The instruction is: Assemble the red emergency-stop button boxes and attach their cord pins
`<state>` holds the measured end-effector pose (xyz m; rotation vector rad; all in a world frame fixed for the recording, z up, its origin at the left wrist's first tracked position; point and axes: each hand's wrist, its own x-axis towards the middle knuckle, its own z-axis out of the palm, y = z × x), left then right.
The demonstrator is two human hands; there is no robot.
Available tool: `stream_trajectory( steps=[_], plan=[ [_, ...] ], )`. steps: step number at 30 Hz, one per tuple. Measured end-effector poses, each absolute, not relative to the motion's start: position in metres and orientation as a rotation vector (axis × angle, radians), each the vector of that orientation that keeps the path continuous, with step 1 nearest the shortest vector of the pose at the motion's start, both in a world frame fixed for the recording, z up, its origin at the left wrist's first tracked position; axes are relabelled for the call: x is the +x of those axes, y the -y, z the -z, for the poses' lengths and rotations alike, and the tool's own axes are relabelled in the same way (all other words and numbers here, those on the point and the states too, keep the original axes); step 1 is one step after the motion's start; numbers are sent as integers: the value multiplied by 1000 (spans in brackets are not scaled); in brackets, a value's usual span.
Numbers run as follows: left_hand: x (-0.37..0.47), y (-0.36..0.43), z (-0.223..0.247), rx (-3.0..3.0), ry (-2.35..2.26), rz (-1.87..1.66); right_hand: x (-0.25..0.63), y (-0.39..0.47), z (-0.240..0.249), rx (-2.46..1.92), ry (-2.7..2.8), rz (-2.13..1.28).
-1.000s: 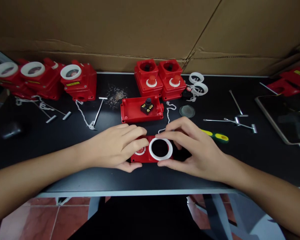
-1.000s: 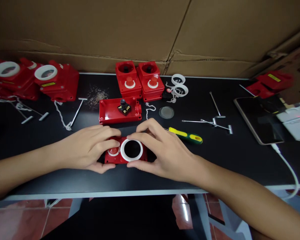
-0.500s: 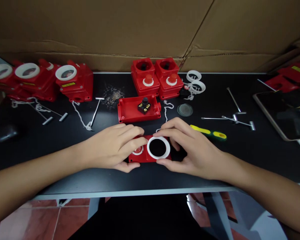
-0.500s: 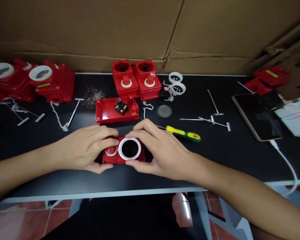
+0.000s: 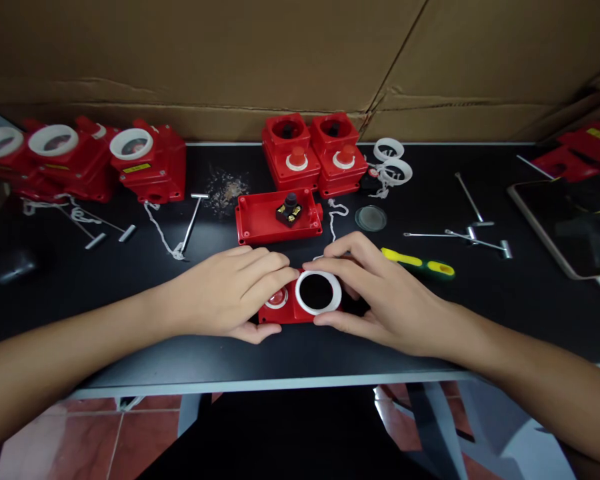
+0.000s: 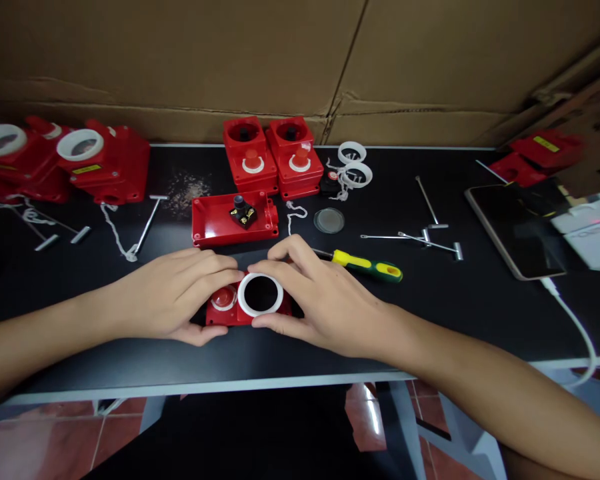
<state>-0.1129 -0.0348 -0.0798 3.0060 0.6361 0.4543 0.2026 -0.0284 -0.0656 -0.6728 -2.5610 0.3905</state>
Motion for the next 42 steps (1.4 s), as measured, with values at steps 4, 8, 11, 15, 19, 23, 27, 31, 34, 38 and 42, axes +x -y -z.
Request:
stream_trajectory(
  steps=[4,8,11,15,19,23,27,31,34,38,42],
  plan=[
    [-114,36,80,2996,-634,-453,203,27,64,-679,2566,-385],
    [-114,35,81,2993,-631,-449,203,27,64,-675,2567,-385],
    [-113,34,81,2994,-631,-446,202,27,64,-672,2571,-398],
    [-112,34,81,2994,-635,-451,202,29,64,-694,2571,-376],
    [-112,35,81,2997,-612,-469,202,29,64,-703,2559,-390],
    [-114,34,81,2985,-618,-477,201,29,64,-715,2557,-448],
    [-114,33,82,2976,-624,-466,200,31,66,-739,2540,-392],
    [-112,33,81,3005,-610,-488,202,31,63,-712,2565,-323],
    [-111,33,80,3011,-592,-515,207,29,57,-710,2587,-317],
    [-111,33,81,3022,-606,-494,210,25,51,-621,2578,-332],
    [-112,33,82,3021,-608,-496,210,21,46,-515,2573,-367]
  ],
)
